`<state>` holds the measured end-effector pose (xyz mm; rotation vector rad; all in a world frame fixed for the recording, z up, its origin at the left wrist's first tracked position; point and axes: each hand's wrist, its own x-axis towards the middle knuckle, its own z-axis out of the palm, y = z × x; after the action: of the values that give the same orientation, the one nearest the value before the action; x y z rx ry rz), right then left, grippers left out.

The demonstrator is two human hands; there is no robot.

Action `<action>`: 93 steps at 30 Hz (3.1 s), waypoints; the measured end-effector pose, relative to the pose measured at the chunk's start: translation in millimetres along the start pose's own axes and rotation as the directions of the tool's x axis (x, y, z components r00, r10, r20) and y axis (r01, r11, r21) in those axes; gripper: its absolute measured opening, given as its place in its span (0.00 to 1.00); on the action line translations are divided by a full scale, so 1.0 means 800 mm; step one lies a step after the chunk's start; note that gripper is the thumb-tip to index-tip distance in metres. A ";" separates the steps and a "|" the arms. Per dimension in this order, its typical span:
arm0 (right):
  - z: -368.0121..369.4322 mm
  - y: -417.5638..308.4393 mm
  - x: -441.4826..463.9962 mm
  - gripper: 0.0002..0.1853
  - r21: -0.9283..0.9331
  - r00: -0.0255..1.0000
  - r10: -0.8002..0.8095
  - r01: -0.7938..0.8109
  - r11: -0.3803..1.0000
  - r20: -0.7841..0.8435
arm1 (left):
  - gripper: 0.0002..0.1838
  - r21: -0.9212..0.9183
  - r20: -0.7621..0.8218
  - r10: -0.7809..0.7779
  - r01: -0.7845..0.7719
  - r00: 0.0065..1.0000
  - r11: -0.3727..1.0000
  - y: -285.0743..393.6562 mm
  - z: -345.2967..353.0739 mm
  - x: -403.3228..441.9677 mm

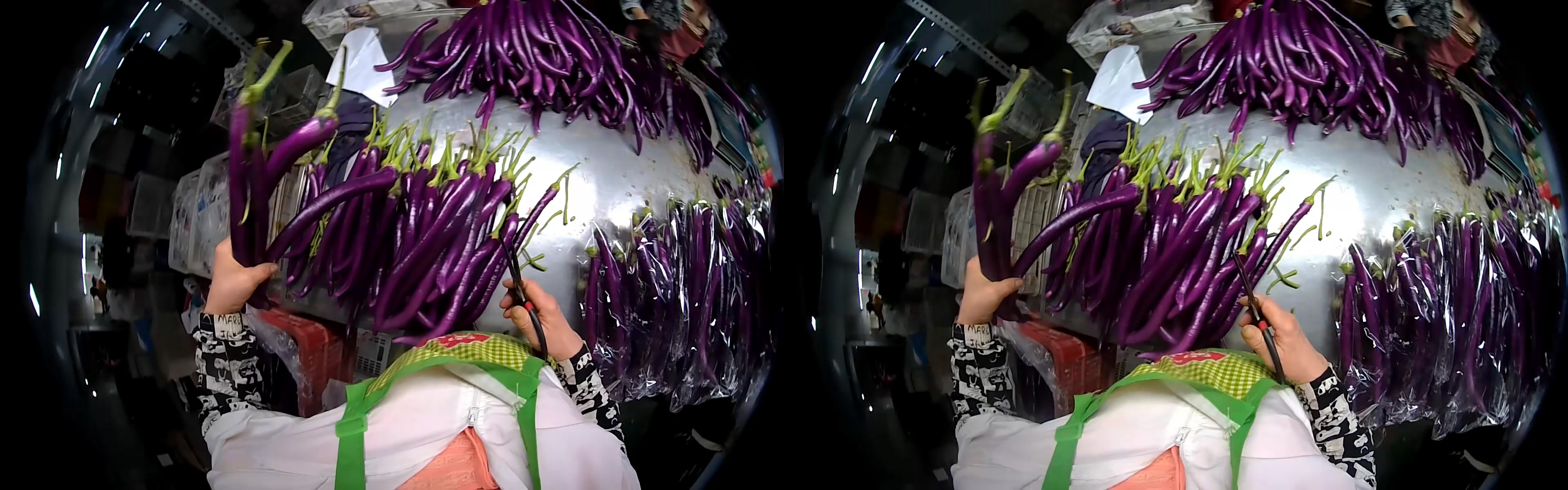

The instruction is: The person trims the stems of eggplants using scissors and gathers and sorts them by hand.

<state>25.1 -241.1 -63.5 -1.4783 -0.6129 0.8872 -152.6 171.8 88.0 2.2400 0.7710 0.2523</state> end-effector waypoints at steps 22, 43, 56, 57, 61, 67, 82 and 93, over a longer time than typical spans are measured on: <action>0.017 0.001 0.021 0.25 -0.085 0.994 -0.036 0.044 0.995 0.099 | 0.26 -0.586 0.600 -0.215 0.607 0.770 0.537 -0.077 0.191 0.049; 0.009 0.000 0.017 0.27 0.039 0.997 0.010 -0.013 0.999 0.082 | 0.24 -0.142 0.167 -0.135 0.159 0.977 0.977 -0.022 -0.001 -0.047; 0.030 -0.014 0.066 0.22 -0.096 0.952 -0.040 0.072 0.993 0.304 | 0.30 -0.314 0.182 -0.201 0.250 0.963 0.916 -0.054 0.017 -0.129; 0.029 -0.013 0.071 0.24 -0.085 0.947 -0.060 0.091 0.992 0.316 | 0.30 -0.321 0.189 -0.159 0.214 0.969 0.923 -0.048 0.021 -0.126; 0.015 -0.023 0.075 0.27 -0.193 0.948 -0.071 0.136 0.972 0.309 | 0.27 -0.268 0.300 -0.075 0.160 0.951 0.950 -0.029 0.029 -0.110; -0.008 -0.040 0.062 0.30 -0.279 0.947 0.048 0.046 0.959 0.318 | 0.24 -0.157 0.448 -0.009 0.088 0.894 0.984 -0.009 0.048 -0.084; -0.019 -0.012 -0.005 0.23 -0.027 0.973 0.072 -0.068 0.997 0.218 | 0.27 -0.026 0.645 0.115 -0.129 0.756 0.991 0.019 0.081 -0.034; -0.006 -0.011 -0.036 0.20 0.046 0.998 0.034 -0.036 0.998 0.046 | 0.28 0.015 0.640 0.126 -0.176 0.758 0.984 0.038 0.108 -0.013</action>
<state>13.8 -265.9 -50.5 -1.4334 -0.5974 0.9581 -112.9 98.7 48.9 2.2413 0.2258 -0.4647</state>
